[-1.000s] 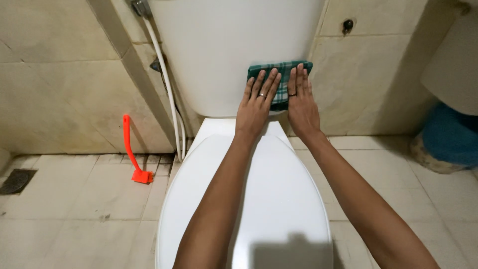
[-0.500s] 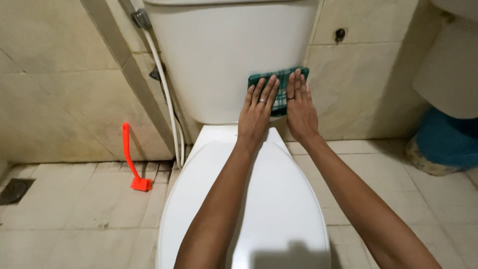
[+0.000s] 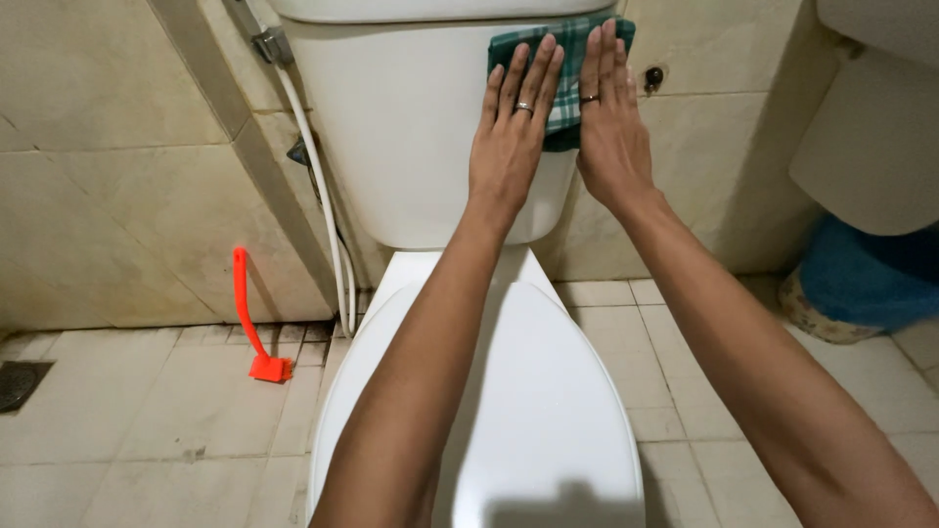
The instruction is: The person cleans a bathroom by wiping the toilet tank with a green cloth and a yellow sponge. They also wipe a wall shelf and clean the shower faucet using a white cloth.
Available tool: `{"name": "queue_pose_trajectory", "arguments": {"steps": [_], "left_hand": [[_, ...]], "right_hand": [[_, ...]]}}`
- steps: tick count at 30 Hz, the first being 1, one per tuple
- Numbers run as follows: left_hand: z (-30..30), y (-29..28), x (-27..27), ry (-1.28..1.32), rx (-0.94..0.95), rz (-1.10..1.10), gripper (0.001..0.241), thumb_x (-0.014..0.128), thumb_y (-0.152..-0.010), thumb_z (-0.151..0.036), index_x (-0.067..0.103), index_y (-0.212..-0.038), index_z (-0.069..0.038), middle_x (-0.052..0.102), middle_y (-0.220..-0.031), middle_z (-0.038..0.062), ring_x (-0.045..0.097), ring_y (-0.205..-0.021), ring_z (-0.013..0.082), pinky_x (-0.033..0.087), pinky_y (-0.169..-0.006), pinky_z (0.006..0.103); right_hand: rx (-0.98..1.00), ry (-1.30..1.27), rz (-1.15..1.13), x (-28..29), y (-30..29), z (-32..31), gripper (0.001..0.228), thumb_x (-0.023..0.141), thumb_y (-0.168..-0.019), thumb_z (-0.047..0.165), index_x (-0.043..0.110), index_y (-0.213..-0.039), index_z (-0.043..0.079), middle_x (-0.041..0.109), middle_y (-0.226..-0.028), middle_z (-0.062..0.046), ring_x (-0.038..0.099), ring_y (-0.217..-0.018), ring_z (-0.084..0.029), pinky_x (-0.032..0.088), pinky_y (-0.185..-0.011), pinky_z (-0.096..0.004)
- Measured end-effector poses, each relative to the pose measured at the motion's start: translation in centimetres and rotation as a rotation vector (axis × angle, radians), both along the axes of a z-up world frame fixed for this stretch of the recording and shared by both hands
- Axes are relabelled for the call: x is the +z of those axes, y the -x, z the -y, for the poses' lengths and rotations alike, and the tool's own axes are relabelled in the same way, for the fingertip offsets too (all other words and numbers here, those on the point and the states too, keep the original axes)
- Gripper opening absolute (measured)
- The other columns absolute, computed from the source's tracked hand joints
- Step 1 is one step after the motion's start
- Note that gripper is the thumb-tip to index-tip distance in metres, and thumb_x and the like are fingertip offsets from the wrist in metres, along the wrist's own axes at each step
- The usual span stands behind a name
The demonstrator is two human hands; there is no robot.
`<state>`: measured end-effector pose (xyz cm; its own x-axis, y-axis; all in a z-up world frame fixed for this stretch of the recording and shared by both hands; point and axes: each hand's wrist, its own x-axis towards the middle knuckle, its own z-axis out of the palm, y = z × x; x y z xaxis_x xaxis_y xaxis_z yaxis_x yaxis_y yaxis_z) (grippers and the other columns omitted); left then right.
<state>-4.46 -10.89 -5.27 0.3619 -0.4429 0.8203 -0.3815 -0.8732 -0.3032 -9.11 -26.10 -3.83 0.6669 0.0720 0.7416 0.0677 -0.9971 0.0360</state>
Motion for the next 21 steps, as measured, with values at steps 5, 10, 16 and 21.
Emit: {"name": "queue_pose_trajectory", "arguments": {"steps": [5, 10, 16, 21], "left_hand": [[-0.7, 0.3, -1.6, 0.021, -0.033, 0.008, 0.097, 0.061, -0.098, 0.003, 0.0, -0.172, -0.012, -0.002, -0.179, 0.002, 0.001, -0.166, 0.0244, 0.006, -0.139, 0.0432], [-2.0, 1.0, -6.5, -0.003, -0.067, -0.063, 0.088, 0.057, -0.103, -0.007, 0.002, -0.172, -0.012, 0.0, -0.179, 0.003, 0.003, -0.166, 0.0236, 0.007, -0.137, 0.0435], [-3.6, 2.9, -9.0, -0.252, 0.075, -0.135, 0.088, 0.058, -0.099, -0.019, 0.006, -0.17, -0.014, 0.003, -0.176, 0.0, 0.006, -0.162, 0.0222, 0.007, -0.132, 0.0431], [-3.9, 2.7, -11.0, -0.237, 0.009, -0.163, 0.09, 0.062, -0.098, -0.023, 0.008, -0.17, -0.015, 0.004, -0.176, 0.0, 0.007, -0.162, 0.0217, 0.006, -0.133, 0.0432]], "right_hand": [[0.057, -0.105, -0.026, -1.9, 0.1, -0.8, 0.108, 0.048, -0.086, -0.028, -0.006, -0.17, 0.012, -0.005, -0.179, -0.01, 0.006, -0.168, -0.032, 0.04, -0.126, -0.033], [-0.009, 0.043, 0.065, -7.3, 0.5, -1.7, 0.112, 0.052, -0.081, -0.023, -0.008, -0.17, 0.009, -0.005, -0.176, -0.011, 0.009, -0.163, -0.03, 0.039, -0.128, -0.04], [0.01, -0.086, -0.09, -12.4, 1.1, -2.5, 0.107, 0.054, -0.085, -0.022, -0.007, -0.168, 0.006, -0.004, -0.175, -0.015, 0.011, -0.162, -0.033, 0.045, -0.119, -0.036], [0.033, -0.225, -0.192, -12.8, 2.4, -4.0, 0.109, 0.059, -0.081, -0.018, -0.007, -0.164, 0.004, -0.005, -0.174, -0.017, 0.01, -0.162, -0.035, 0.051, -0.109, -0.035]]}}
